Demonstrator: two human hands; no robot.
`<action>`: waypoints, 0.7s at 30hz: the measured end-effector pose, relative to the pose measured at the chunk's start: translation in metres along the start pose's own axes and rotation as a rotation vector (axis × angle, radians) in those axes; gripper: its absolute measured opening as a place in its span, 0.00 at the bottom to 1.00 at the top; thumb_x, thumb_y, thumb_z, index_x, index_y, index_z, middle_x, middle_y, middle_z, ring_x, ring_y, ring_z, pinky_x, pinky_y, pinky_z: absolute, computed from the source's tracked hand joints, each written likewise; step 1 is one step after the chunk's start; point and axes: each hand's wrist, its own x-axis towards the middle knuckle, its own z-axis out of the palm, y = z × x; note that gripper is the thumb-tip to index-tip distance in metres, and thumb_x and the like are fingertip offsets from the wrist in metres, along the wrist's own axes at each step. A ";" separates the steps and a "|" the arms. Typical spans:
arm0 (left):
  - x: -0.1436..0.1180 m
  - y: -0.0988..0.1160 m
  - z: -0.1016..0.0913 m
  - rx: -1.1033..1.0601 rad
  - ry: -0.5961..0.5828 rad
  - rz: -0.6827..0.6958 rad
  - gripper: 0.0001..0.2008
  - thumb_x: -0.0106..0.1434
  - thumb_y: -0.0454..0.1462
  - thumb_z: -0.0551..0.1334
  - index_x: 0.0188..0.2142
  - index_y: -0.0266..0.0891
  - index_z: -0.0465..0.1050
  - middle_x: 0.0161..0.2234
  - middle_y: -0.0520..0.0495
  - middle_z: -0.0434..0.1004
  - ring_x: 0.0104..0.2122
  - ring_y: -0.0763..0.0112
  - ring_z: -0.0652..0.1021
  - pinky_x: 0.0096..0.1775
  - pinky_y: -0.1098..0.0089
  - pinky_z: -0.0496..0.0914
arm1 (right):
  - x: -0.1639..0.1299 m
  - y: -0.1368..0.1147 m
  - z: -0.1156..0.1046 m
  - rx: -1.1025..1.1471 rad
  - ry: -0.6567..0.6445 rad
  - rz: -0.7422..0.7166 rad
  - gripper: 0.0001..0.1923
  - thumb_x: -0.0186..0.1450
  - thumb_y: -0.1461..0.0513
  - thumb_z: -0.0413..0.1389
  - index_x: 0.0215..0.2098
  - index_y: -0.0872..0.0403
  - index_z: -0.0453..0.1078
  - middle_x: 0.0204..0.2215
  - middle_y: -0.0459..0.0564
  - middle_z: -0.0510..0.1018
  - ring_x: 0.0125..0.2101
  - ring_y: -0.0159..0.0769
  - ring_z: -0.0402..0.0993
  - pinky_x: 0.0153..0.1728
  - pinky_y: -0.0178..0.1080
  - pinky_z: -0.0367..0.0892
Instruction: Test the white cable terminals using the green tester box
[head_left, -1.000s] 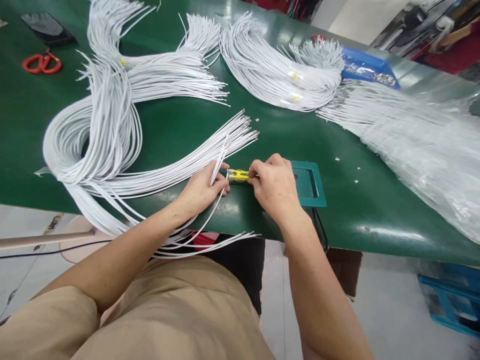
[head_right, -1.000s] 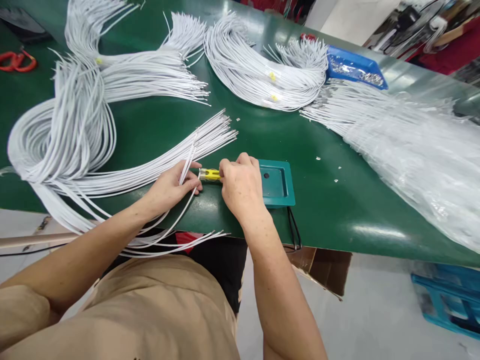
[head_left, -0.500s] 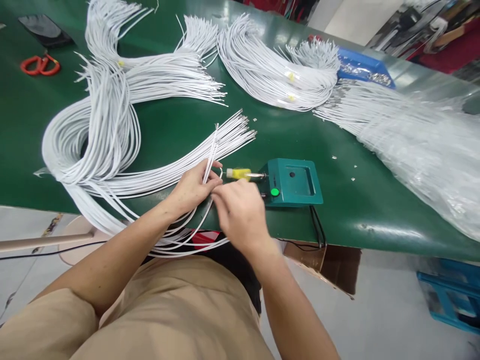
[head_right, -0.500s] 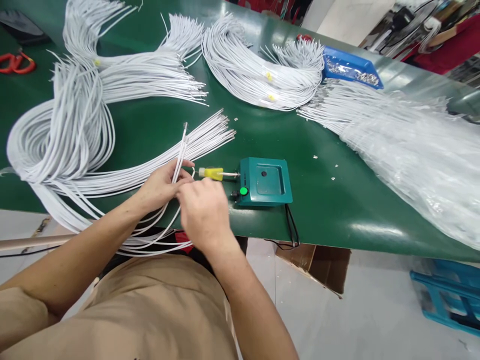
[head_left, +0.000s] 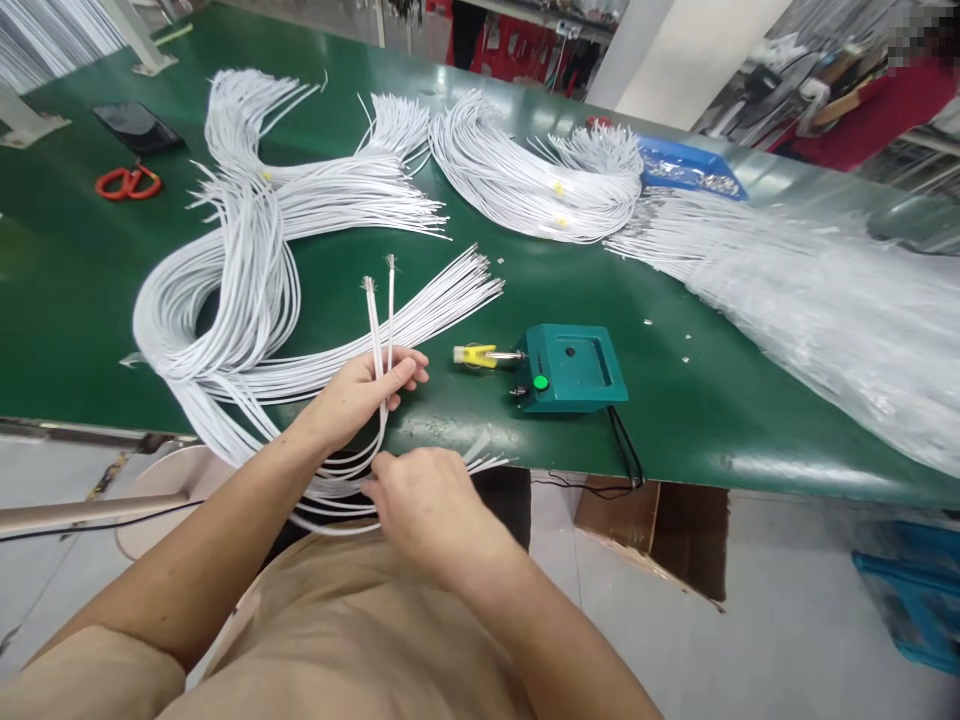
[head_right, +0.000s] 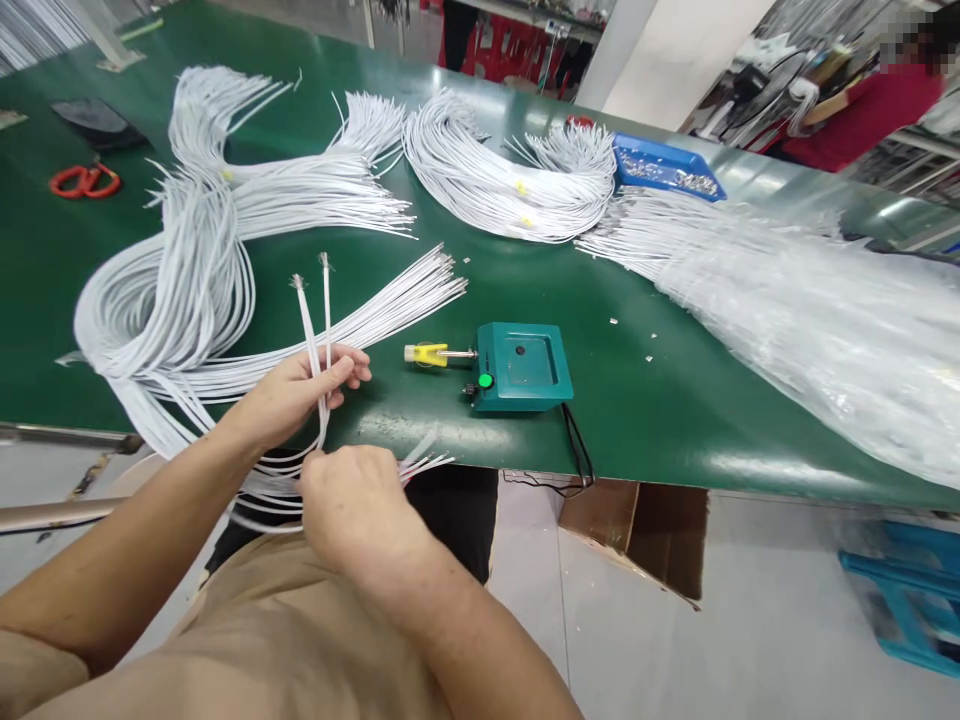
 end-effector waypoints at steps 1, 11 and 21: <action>-0.003 0.000 0.000 -0.001 -0.006 0.008 0.19 0.58 0.49 0.62 0.40 0.37 0.73 0.34 0.45 0.76 0.32 0.71 0.73 0.27 0.75 0.64 | 0.001 0.004 -0.007 0.085 0.002 0.070 0.11 0.64 0.60 0.53 0.26 0.54 0.72 0.18 0.48 0.74 0.19 0.34 0.65 0.23 0.38 0.55; -0.039 0.002 0.013 0.081 -0.194 0.050 0.19 0.65 0.48 0.55 0.45 0.35 0.72 0.34 0.45 0.76 0.33 0.69 0.74 0.37 0.69 0.68 | 0.042 0.043 -0.046 0.898 0.527 0.257 0.11 0.59 0.54 0.57 0.29 0.54 0.70 0.22 0.41 0.69 0.23 0.27 0.62 0.28 0.32 0.60; -0.044 0.024 0.002 -0.038 0.037 0.117 0.21 0.59 0.46 0.62 0.49 0.36 0.71 0.25 0.53 0.69 0.19 0.80 0.62 0.21 0.76 0.56 | 0.041 0.018 -0.034 1.365 0.442 0.276 0.09 0.55 0.59 0.59 0.22 0.54 0.65 0.16 0.39 0.66 0.18 0.25 0.59 0.23 0.32 0.57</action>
